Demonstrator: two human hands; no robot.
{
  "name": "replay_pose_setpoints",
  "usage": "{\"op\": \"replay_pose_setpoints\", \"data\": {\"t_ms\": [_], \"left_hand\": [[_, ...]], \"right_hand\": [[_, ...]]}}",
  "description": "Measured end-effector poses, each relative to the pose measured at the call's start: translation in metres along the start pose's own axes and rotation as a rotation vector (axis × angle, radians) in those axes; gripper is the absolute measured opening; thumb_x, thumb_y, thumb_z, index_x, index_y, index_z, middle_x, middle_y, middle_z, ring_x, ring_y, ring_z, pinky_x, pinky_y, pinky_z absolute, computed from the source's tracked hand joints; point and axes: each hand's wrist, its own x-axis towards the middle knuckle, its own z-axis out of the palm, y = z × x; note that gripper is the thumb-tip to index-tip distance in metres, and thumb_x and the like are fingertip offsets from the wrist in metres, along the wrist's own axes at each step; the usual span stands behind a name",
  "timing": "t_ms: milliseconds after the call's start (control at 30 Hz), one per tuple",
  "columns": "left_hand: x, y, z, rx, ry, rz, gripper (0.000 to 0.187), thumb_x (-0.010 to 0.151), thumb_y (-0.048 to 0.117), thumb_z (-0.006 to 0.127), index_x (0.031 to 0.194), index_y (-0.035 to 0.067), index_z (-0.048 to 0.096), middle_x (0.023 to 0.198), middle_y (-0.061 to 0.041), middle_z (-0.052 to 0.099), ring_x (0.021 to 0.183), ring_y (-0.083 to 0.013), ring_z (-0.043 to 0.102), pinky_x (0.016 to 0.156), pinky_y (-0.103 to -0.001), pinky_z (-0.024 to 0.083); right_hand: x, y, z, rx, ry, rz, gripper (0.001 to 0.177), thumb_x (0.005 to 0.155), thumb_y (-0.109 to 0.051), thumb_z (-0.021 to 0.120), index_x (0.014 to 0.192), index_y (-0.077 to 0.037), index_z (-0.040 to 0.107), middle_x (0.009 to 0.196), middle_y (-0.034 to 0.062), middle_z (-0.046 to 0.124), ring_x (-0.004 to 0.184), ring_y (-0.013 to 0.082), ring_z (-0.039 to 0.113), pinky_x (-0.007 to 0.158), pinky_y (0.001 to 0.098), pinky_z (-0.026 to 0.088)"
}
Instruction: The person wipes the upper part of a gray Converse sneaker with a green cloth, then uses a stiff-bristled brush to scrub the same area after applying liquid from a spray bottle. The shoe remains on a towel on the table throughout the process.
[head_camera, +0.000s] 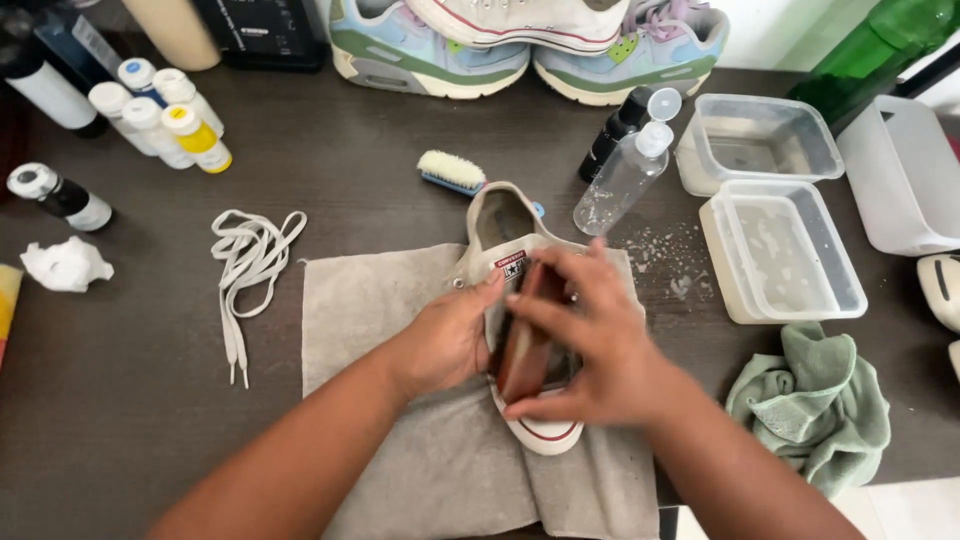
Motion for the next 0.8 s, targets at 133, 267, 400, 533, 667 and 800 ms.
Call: {"op": "replay_pose_setpoints", "data": {"t_ms": [133, 267, 400, 533, 667, 800], "left_hand": [[-0.003, 0.007, 0.003, 0.050, -0.062, -0.022, 0.057, 0.114, 0.041, 0.035, 0.153, 0.002, 0.050, 0.149, -0.020, 0.060, 0.139, -0.0351, 0.058, 0.121, -0.056, 0.045], [0.001, 0.003, -0.004, -0.028, -0.075, -0.043, 0.059, 0.115, 0.044, 0.035, 0.156, 0.003, 0.048, 0.145, -0.019, 0.063, 0.129, -0.0327, 0.064, 0.104, -0.049, 0.057], [-0.004, 0.005, -0.002, 0.051, -0.068, -0.026, 0.058, 0.113, 0.041, 0.037, 0.157, 0.005, 0.047, 0.156, -0.017, 0.055, 0.143, -0.0329, 0.055, 0.122, -0.055, 0.044], [-0.002, 0.011, 0.006, 0.025, -0.102, -0.030, 0.057, 0.114, 0.040, 0.035, 0.159, 0.005, 0.044, 0.154, -0.018, 0.056, 0.141, -0.0330, 0.056, 0.121, -0.055, 0.044], [0.000, 0.003, -0.005, -0.001, -0.087, -0.036, 0.058, 0.114, 0.041, 0.035, 0.156, 0.003, 0.047, 0.149, -0.021, 0.060, 0.132, -0.0324, 0.062, 0.114, -0.049, 0.051], [0.000, 0.007, -0.001, 0.005, -0.135, -0.014, 0.057, 0.115, 0.040, 0.036, 0.160, 0.006, 0.042, 0.151, -0.018, 0.058, 0.138, -0.0339, 0.058, 0.119, -0.057, 0.047]], "right_hand": [[-0.003, 0.022, 0.004, -0.159, 0.190, 0.305, 0.099, 0.061, -0.070, 0.092, 0.141, -0.019, 0.066, 0.156, 0.0223, 0.048, 0.141, 0.0437, 0.055, 0.124, 0.0686, 0.031], [-0.003, 0.001, 0.005, -0.052, 0.088, 0.183, 0.096, 0.061, -0.073, 0.092, 0.137, -0.018, 0.068, 0.149, 0.0233, 0.046, 0.142, 0.0409, 0.049, 0.122, 0.0607, 0.035], [-0.006, 0.022, 0.002, -0.092, 0.144, 0.294, 0.099, 0.059, -0.070, 0.092, 0.142, -0.023, 0.066, 0.153, 0.0202, 0.050, 0.145, 0.0399, 0.052, 0.125, 0.0768, 0.025], [-0.002, 0.006, 0.010, -0.207, 0.214, 0.385, 0.100, 0.063, -0.074, 0.090, 0.143, -0.021, 0.061, 0.155, 0.0255, 0.045, 0.135, 0.0442, 0.052, 0.106, 0.0631, 0.049], [0.003, 0.005, 0.002, 0.009, 0.063, 0.178, 0.098, 0.062, -0.073, 0.091, 0.138, -0.017, 0.067, 0.153, 0.0231, 0.048, 0.144, 0.0402, 0.053, 0.123, 0.0616, 0.037], [0.002, 0.019, 0.006, -0.167, 0.187, 0.508, 0.100, 0.054, -0.064, 0.097, 0.137, -0.016, 0.068, 0.153, 0.0254, 0.050, 0.144, 0.0457, 0.053, 0.125, 0.0765, 0.020]]}}
